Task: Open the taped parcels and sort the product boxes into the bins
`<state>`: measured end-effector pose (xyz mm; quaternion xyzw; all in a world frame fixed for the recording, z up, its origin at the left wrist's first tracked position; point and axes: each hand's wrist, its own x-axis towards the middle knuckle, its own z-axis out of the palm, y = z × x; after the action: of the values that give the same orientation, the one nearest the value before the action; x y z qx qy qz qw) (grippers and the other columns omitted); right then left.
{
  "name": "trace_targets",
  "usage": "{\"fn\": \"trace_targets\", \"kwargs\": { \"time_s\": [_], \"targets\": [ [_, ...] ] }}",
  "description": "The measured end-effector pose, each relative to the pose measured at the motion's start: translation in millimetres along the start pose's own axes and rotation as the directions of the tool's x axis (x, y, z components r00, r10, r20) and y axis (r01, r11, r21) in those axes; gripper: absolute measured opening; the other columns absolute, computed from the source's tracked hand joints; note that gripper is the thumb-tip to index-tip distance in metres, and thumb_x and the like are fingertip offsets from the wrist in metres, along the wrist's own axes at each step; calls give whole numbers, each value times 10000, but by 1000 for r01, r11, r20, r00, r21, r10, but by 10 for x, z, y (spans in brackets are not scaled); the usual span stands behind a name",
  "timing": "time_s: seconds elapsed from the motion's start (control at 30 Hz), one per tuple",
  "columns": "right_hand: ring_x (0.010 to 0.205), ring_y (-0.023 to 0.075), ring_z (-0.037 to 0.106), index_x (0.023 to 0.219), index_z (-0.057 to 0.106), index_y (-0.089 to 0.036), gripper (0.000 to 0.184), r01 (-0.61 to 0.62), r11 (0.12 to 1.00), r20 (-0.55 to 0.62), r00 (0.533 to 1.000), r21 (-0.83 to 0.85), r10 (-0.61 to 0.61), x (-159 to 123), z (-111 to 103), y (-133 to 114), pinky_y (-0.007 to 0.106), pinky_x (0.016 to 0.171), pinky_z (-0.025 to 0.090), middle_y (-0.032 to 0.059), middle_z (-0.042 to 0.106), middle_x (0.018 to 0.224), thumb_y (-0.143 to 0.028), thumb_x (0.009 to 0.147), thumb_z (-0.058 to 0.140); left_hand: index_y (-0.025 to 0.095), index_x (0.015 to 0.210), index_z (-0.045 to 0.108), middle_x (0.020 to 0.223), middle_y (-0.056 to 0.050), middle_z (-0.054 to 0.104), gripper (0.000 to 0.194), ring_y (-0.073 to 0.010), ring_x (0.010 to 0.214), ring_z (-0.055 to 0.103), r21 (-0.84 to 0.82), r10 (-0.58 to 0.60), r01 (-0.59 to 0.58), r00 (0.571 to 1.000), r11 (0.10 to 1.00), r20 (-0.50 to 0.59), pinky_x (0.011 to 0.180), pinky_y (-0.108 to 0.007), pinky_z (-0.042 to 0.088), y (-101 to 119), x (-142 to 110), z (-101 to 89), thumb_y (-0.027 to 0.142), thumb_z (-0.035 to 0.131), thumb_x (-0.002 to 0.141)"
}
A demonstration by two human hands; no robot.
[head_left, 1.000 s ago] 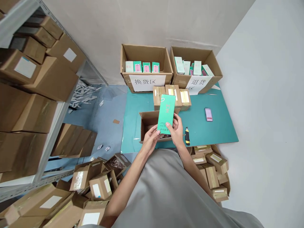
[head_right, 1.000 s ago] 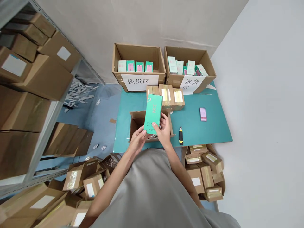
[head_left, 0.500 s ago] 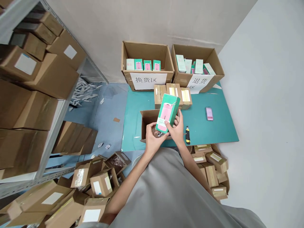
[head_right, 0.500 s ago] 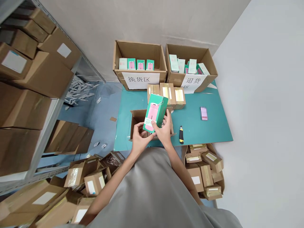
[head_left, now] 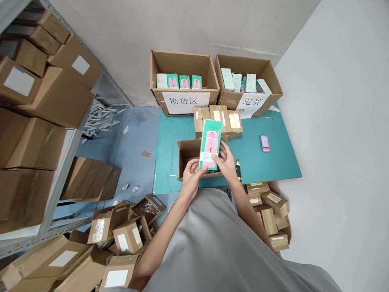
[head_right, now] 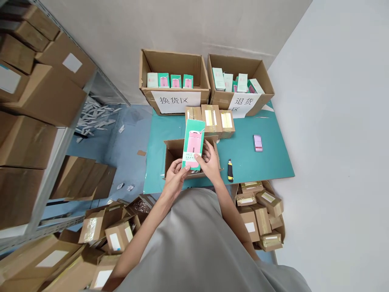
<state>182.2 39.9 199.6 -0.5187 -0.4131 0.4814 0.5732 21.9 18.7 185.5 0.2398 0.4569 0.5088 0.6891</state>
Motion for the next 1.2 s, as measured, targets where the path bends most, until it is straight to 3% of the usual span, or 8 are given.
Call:
{"fn": "trace_targets", "kwargs": {
  "time_s": [0.17,0.3,0.4,0.5,0.67,0.87,1.07,1.2],
  "targets": [
    [1496,351,640,1739,391,-326,1047,50,994,-51,997,-100,-55,-83,140,-110,496,1106,671,176,522,1729,-647,887,908,243,1170,598,1202,-63,710,666,-231,1119,751,220,275,-244,953,945,-124,888,-333,655,-23,-41,55,424,1022,689],
    [1456,344,659,1707,419,-311,1015,50,990,-67,996,-129,-59,-76,244,-148,462,1063,683,179,558,1692,-609,877,923,251,1205,605,1383,-96,624,649,-274,1321,684,337,409,-365,910,868,-70,932,-335,665,-7,-152,117,399,999,711],
    [1422,351,687,1631,490,-278,916,34,996,-89,995,-77,-41,-16,215,-81,494,1098,666,190,608,1646,-602,882,907,262,1206,612,1481,-112,610,600,-310,1430,636,240,341,-323,939,915,-35,1009,-383,659,8,-171,98,424,980,761],
    [1439,358,687,1557,546,-265,832,12,1000,-74,997,14,-11,18,146,19,531,1181,617,184,657,1606,-568,875,913,269,1241,631,1456,-114,690,600,-321,1395,676,30,109,-107,993,994,-55,1073,-464,640,19,-104,21,456,969,781],
    [1470,363,671,1497,568,-267,797,-21,997,-50,998,70,24,12,75,98,550,1230,585,164,694,1575,-508,838,946,217,1238,701,1306,-123,802,637,-331,1296,745,-136,-122,122,993,983,6,1150,-559,598,7,-24,-54,405,1014,716],
    [1490,369,655,1430,644,-277,729,-65,997,5,998,39,65,61,25,44,557,1262,560,136,720,1544,-561,825,934,223,1354,681,1426,-141,749,755,-322,1356,714,-13,33,-34,997,999,-75,1161,-495,593,-42,-42,1,383,1026,702],
    [1443,350,671,1652,470,-289,1033,-31,999,-22,999,-24,30,31,143,-43,516,1150,641,183,625,1635,-620,804,958,263,1491,615,1508,-152,627,906,-326,1482,596,263,289,-239,942,935,-172,1010,-361,647,-64,-70,68,370,1019,687],
    [1422,338,676,1656,461,-293,1018,9,996,-48,999,-86,-13,48,182,-25,476,1109,657,180,622,1632,-607,818,948,298,1545,600,1502,-128,606,1001,-310,1485,590,297,325,-274,936,915,-137,982,-325,646,-69,-111,90,381,1037,648]
  ]
}}
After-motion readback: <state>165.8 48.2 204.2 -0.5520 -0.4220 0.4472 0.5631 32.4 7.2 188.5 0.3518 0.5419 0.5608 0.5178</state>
